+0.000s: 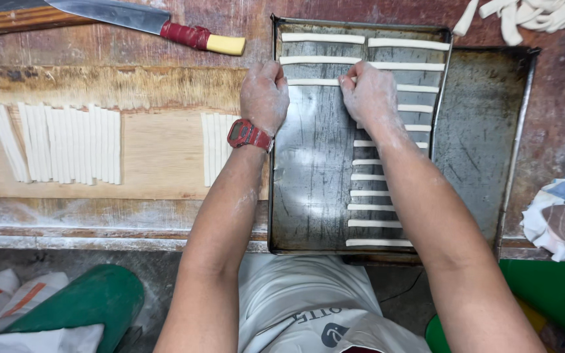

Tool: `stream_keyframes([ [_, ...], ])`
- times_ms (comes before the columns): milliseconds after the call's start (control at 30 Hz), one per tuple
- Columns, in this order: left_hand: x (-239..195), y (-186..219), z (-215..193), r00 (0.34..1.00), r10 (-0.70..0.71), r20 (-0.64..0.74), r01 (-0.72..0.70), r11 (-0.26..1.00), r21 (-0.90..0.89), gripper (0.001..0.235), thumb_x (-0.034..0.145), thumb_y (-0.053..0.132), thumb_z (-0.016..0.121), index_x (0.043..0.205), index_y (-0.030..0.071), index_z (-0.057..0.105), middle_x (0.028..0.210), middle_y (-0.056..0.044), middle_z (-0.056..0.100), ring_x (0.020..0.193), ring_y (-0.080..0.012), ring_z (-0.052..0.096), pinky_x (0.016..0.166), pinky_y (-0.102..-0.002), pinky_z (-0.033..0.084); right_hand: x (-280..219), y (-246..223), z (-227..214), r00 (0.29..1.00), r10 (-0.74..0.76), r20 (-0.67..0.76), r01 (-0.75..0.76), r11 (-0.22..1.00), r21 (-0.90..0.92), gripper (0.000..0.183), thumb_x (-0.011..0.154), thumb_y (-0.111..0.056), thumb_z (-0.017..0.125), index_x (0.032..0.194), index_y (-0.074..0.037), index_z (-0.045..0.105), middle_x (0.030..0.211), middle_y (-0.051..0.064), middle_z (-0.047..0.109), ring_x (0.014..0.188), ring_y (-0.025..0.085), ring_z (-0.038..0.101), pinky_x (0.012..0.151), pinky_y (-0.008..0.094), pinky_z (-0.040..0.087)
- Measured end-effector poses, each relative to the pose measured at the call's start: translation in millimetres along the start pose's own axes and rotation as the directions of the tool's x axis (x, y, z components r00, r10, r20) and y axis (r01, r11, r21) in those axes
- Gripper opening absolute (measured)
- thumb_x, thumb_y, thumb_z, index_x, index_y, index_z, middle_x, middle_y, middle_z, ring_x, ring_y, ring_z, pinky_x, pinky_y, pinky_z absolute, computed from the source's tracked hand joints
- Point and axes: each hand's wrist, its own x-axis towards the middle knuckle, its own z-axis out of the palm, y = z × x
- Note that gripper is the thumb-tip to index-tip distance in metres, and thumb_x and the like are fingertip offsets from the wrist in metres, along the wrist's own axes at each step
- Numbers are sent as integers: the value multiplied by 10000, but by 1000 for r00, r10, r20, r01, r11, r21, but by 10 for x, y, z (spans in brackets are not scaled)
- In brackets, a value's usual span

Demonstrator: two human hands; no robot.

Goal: The person picks up thin strips of dough from a wooden board and places them in parallel rows on a metal baking tray. The person repeats this process, filling the tray with evenly spaced dough strips.

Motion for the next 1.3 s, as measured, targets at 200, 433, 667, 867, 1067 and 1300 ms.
stream_keyframes([
  [200,-189,-319,-657,994,87,-64,-90,994,-54,165,856,220,742,943,89,690,860,-127,691,867,-359,639,746,-490,492,-203,-197,5,988,-98,-117,92,994,-51,422,1051,-393,590,1296,-54,645,1142,202,671,1018,430,644,853,557,504],
  [433,-606,-1295,-1333,993,93,78,-107,975,195,144,903,266,722,1019,187,753,996,-84,640,1048,-348,650,905,-444,532,-771,-1866,749,757,-653,-30,651,749,122,139,935,-174,660,1038,-114,731,1006,123,671,1022,370,652,819,497,580],
  [667,-1331,-1060,-1871,915,167,367,15,896,-445,128,855,185,737,961,181,664,805,-80,688,764,-267,716,669,-380,568,-867,-1920,999,824,-566,-7,565,821,82,426,935,-148,631,1358,-176,660,1091,136,637,1055,361,615,902,490,536],
  [867,-1209,-582,-1863,897,4,442,416,331,-847,171,1029,68,591,1161,145,668,820,-60,716,575,-109,653,464,-211,544,-1552,-1798,1044,849,-452,275,-314,-11,949,755,972,-707,377,1417,-109,497,953,40,741,839,134,767,739,272,642],
  [1067,-665,-163,-938,973,-106,205,229,576,-785,148,913,63,758,1060,59,743,923,-100,723,763,-123,751,705,-227,644,-1329,-940,-32,964,-75,256,-183,517,836,155,970,-151,710,1092,-71,659,712,44,694,502,81,630,499,201,522],
  [1300,-354,-109,-97,992,28,120,-29,1000,7,101,923,250,700,994,195,747,882,-93,706,871,-312,742,789,-441,598,-369,1,93,995,-44,87,33,992,119,219,925,-437,695,946,-226,750,770,30,717,837,307,739,741,445,569],
])
